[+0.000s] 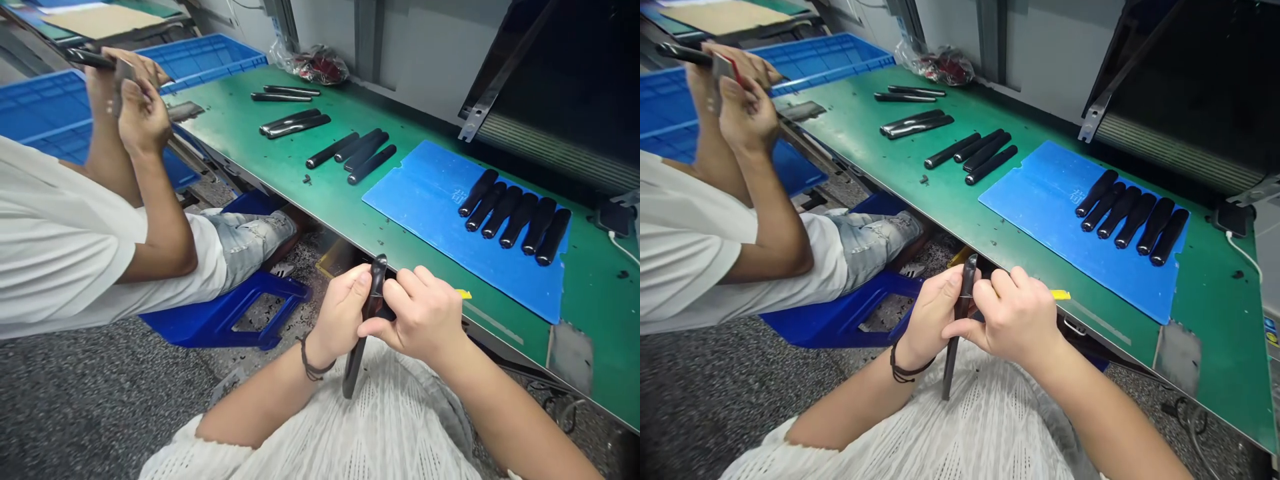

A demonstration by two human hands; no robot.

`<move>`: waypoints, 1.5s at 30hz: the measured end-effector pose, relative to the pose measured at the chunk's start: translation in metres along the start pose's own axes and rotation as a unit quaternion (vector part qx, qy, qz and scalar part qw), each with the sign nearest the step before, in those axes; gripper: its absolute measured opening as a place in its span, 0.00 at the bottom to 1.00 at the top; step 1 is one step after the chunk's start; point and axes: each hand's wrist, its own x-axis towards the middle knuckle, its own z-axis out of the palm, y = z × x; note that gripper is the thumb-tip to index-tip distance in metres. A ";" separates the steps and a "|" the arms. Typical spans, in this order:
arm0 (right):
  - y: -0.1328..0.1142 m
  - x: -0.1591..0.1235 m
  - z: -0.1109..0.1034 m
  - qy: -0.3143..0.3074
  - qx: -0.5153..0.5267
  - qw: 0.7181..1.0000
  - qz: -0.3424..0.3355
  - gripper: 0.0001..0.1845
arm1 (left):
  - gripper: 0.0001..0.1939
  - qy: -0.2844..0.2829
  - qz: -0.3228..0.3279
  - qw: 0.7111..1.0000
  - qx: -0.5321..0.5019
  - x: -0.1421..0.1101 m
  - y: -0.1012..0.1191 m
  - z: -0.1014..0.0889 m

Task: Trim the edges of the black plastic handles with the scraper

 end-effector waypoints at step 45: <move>-0.032 -0.037 0.011 -0.134 0.060 0.989 -0.037 0.31 | 0.20 0.210 -0.110 0.956 -0.175 0.065 0.019 -0.016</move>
